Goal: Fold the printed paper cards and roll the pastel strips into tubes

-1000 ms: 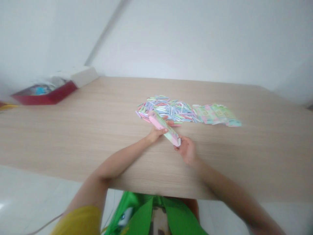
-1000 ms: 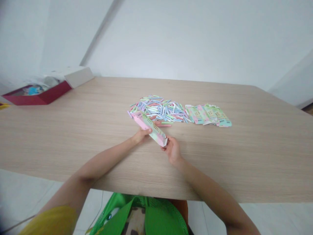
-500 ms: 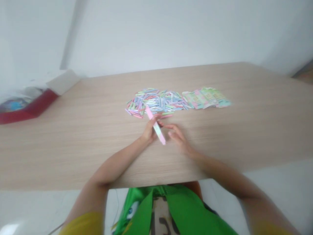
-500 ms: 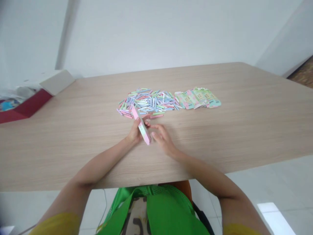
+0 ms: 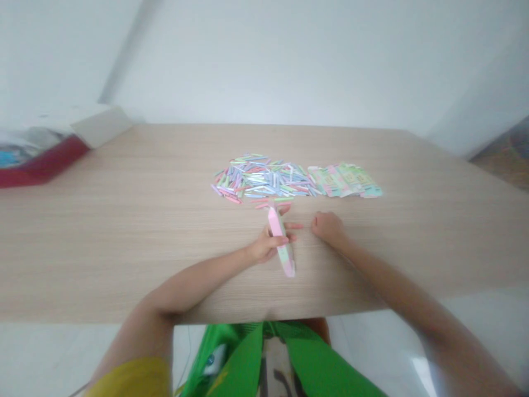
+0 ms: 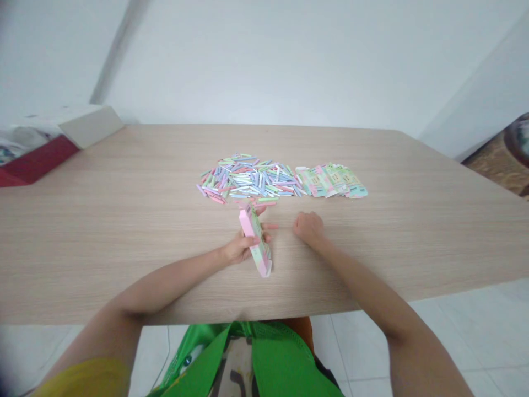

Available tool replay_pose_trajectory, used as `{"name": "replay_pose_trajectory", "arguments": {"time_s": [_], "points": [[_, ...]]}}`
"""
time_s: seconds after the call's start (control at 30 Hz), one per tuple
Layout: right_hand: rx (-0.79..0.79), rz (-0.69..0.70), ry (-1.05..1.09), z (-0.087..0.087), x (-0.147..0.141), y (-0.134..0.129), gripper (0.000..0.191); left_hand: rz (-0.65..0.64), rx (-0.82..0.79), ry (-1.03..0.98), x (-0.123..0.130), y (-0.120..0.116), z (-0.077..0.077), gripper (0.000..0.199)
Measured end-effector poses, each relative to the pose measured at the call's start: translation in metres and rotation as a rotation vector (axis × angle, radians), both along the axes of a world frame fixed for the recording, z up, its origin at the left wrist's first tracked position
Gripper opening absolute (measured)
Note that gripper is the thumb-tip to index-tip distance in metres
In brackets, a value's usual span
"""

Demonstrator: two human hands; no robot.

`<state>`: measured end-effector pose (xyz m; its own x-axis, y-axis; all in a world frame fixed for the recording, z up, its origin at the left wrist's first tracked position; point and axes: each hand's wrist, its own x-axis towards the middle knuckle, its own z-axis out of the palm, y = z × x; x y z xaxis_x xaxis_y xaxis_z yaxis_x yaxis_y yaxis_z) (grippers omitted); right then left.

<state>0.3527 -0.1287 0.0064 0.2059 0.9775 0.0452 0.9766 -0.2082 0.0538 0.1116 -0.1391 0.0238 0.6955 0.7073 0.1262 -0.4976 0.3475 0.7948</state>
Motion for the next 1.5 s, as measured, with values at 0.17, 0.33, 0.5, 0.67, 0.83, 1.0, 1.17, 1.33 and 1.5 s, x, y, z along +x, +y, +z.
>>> {"name": "replay_pose_trajectory", "arguments": {"time_s": [0.17, 0.33, 0.5, 0.67, 0.83, 1.0, 1.17, 1.33, 1.5], "points": [[0.112, 0.068, 0.235, -0.001, 0.004, 0.061, 0.034, 0.086, 0.154, 0.06, 0.005, -0.027, 0.005, 0.088], [0.222, 0.066, 0.468, -0.011, 0.015, 0.095, 0.034, 0.562, 0.381, 0.265, 0.006, -0.029, 0.007, 0.047], [0.308, 0.065, 0.695, -0.009, 0.017, 0.094, 0.035, 0.803, 0.499, 0.277, 0.0, -0.005, -0.001, 0.056], [0.347, 0.083, 0.935, 0.01, 0.0, 0.064, 0.037, 0.743, 0.739, 0.313, -0.024, 0.039, -0.01, 0.054], [0.057, 0.328, 1.536, 0.031, -0.037, 0.002, 0.041, 0.634, 0.868, 0.419, -0.047, 0.07, -0.005, 0.051], [-0.108, 0.622, 1.54, 0.044, -0.076, -0.045, 0.053, 0.564, 0.867, 0.477, -0.051, 0.073, 0.001, 0.045], [0.064, 0.538, 1.133, 0.035, -0.099, -0.05, 0.054, 0.35, 0.777, 0.428, -0.043, 0.066, 0.001, 0.033], [0.114, 0.125, 1.395, 0.033, -0.102, -0.05, 0.041, 0.584, 0.67, 0.451, -0.031, 0.064, -0.015, 0.039], [0.045, 0.023, 1.835, 0.062, -0.099, -0.073, 0.044, 0.914, 0.42, 0.384, -0.03, 0.07, -0.014, 0.086]]}}
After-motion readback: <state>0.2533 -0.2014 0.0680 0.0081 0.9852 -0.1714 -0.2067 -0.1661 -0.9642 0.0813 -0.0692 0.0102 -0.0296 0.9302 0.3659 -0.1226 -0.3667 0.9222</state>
